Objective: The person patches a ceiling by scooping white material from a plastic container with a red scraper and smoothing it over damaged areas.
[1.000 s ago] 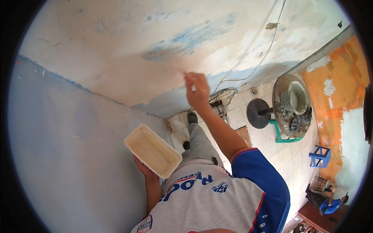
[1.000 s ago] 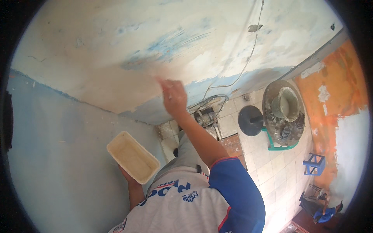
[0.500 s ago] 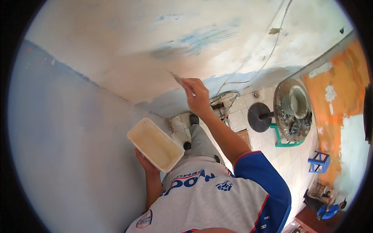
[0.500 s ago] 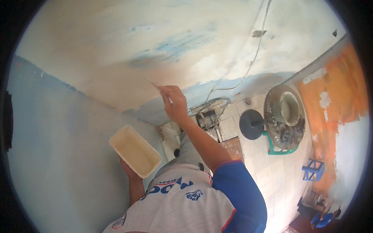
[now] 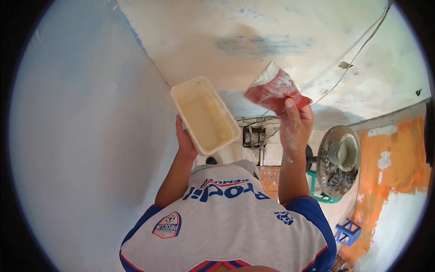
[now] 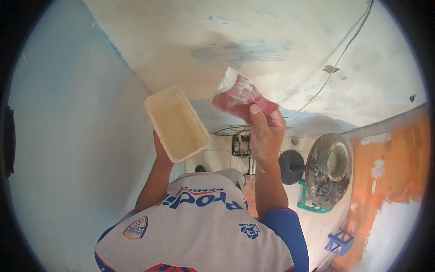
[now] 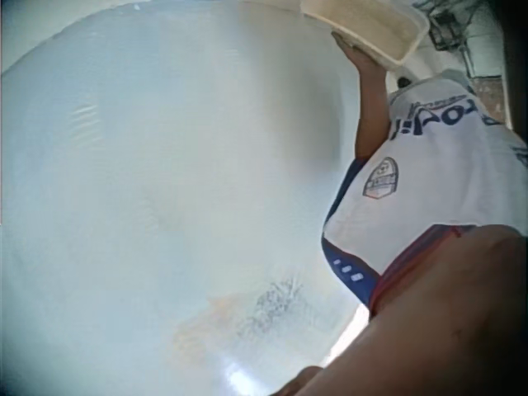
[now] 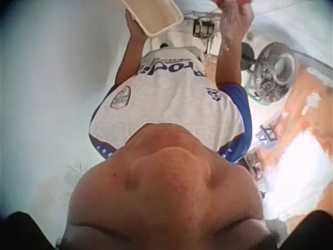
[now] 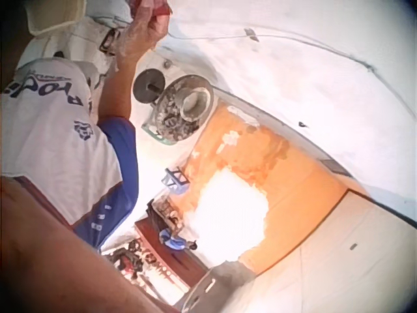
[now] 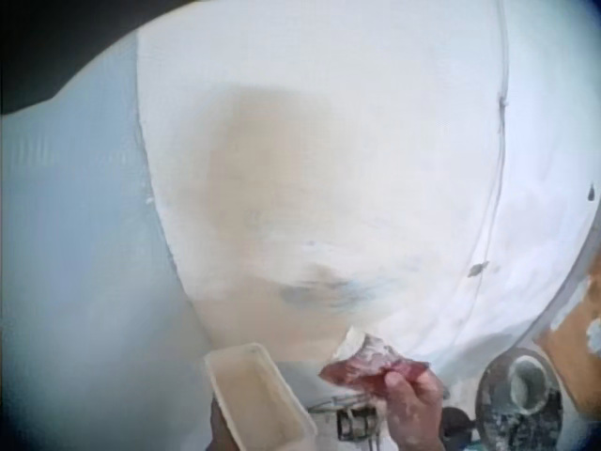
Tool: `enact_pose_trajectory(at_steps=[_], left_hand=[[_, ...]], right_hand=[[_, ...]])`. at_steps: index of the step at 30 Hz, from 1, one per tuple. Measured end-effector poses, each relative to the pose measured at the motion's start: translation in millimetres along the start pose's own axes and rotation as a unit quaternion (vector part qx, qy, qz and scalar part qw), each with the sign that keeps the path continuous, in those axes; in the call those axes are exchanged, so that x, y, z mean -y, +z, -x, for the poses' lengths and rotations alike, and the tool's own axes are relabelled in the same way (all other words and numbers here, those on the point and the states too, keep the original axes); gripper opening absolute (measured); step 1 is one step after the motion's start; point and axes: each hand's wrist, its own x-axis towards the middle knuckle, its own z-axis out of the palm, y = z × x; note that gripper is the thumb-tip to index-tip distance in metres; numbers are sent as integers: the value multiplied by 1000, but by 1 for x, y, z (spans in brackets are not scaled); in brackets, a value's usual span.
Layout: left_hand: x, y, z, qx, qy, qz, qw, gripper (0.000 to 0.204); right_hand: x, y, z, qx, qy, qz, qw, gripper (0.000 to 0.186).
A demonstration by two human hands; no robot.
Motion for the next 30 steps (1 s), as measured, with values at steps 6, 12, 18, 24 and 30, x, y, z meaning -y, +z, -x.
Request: enact_pose_trajectory(at_steps=[6,12,18,24,30], left_hand=[[92,36,-110,62,-7,-28,998,81],[232,44,-213,175,-44,39,983,80],[334,43,-263,167,-99,66,979,76],[353,63,-245,140,-101,46,984,74],[337,89,-216,70,-32,-56,995,72]], right_hand=[[9,-100,-55,101,-162,295,936,24],[22,-238,-113,413,-308,530,673,51],[59,-336,-149,444,-290,614,585,45],[130,-369,-171,419,-330,664,523,38],[139,-370,-154,296,-421,612,601,32]])
